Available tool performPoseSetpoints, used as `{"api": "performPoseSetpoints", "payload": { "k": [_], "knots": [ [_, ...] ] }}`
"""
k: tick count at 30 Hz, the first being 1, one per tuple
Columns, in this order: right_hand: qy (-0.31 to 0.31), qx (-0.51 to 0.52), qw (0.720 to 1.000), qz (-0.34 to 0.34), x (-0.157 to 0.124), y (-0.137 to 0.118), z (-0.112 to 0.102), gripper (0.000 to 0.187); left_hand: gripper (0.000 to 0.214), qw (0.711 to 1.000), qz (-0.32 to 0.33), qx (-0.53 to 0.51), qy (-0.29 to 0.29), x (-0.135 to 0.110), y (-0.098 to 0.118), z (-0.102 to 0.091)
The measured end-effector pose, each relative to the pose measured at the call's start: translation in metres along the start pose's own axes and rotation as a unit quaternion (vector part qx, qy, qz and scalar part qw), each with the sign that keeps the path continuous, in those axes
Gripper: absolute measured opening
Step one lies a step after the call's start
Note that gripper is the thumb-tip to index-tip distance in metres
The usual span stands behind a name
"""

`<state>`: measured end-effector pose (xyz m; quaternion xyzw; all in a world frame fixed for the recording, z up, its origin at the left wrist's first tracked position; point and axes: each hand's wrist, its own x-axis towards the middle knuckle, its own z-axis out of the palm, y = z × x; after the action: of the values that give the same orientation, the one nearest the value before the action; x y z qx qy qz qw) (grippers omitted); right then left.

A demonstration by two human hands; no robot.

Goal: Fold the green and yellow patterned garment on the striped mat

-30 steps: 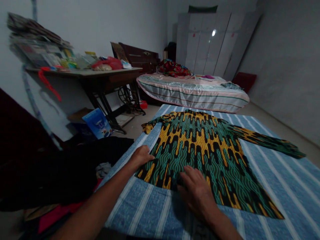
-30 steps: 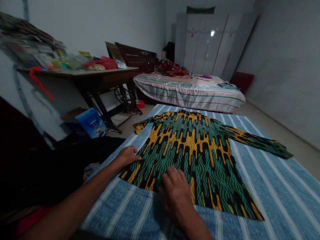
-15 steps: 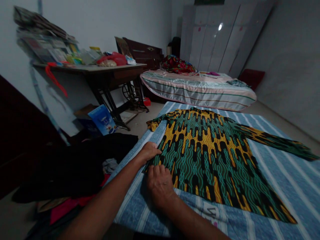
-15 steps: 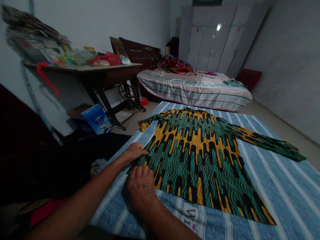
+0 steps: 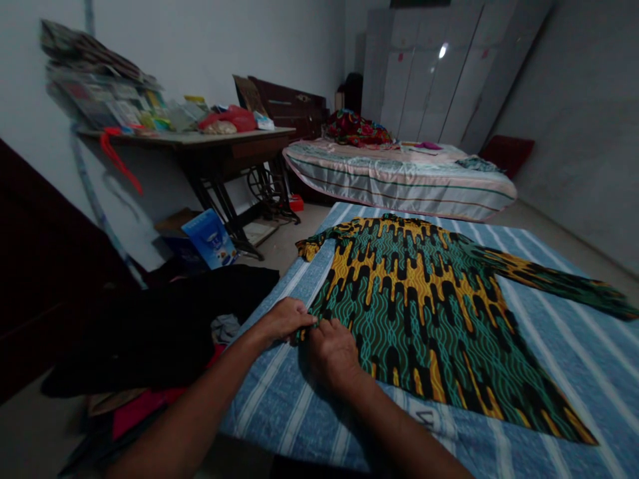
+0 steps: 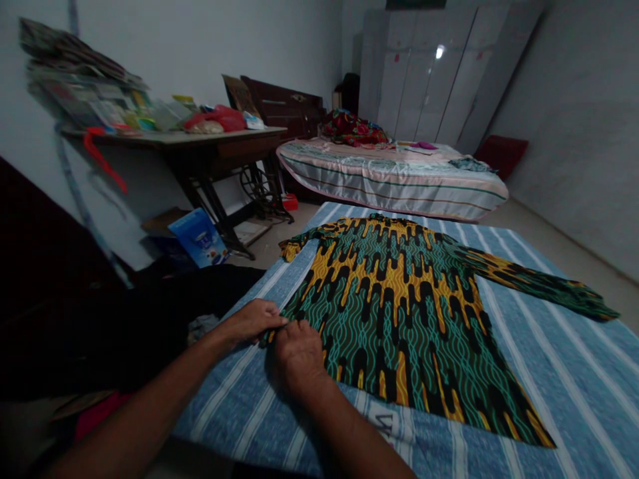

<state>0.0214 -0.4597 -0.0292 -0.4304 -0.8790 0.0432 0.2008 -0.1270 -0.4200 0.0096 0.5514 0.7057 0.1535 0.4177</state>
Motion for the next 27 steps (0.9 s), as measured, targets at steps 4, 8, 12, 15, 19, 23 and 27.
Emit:
{"api": "performPoseSetpoints", "payload": {
  "k": [4, 8, 12, 15, 19, 23, 27],
  "knots": [
    [0.014, 0.056, 0.998, 0.02, -0.003, 0.009, -0.005, 0.012, 0.02, 0.998, 0.003, -0.066, -0.015, -0.012, -0.003, 0.001],
    [0.019, 0.105, 0.994, 0.026, -0.008, 0.01, -0.008, 0.021, 0.027, 0.992, -0.029, -0.12, 0.006, -0.016, 0.001, -0.001],
    [0.028, 0.125, 0.991, 0.043, -0.011, 0.008, -0.009, 0.037, 0.031, 0.987, -0.068, -0.145, 0.031, -0.016, 0.006, -0.002],
    [0.033, 0.103, 0.994, 0.036, -0.011, 0.006, -0.005, 0.034, 0.028, 0.984, -0.067, -0.159, 0.039, -0.016, 0.009, -0.002],
    [0.046, 0.036, 0.998, 0.026, -0.009, 0.003, 0.002, 0.013, 0.027, 0.982, -0.061, -0.172, 0.042, -0.017, 0.011, -0.002],
    [0.069, 0.009, 0.997, 0.03, -0.007, 0.003, 0.007, 0.009, 0.031, 0.982, -0.057, -0.174, 0.037, -0.018, 0.01, -0.003],
    [0.093, 0.016, 0.996, 0.008, -0.007, 0.005, 0.01, 0.007, 0.029, 0.986, -0.053, -0.158, 0.026, -0.017, 0.005, -0.006]
  ]
}}
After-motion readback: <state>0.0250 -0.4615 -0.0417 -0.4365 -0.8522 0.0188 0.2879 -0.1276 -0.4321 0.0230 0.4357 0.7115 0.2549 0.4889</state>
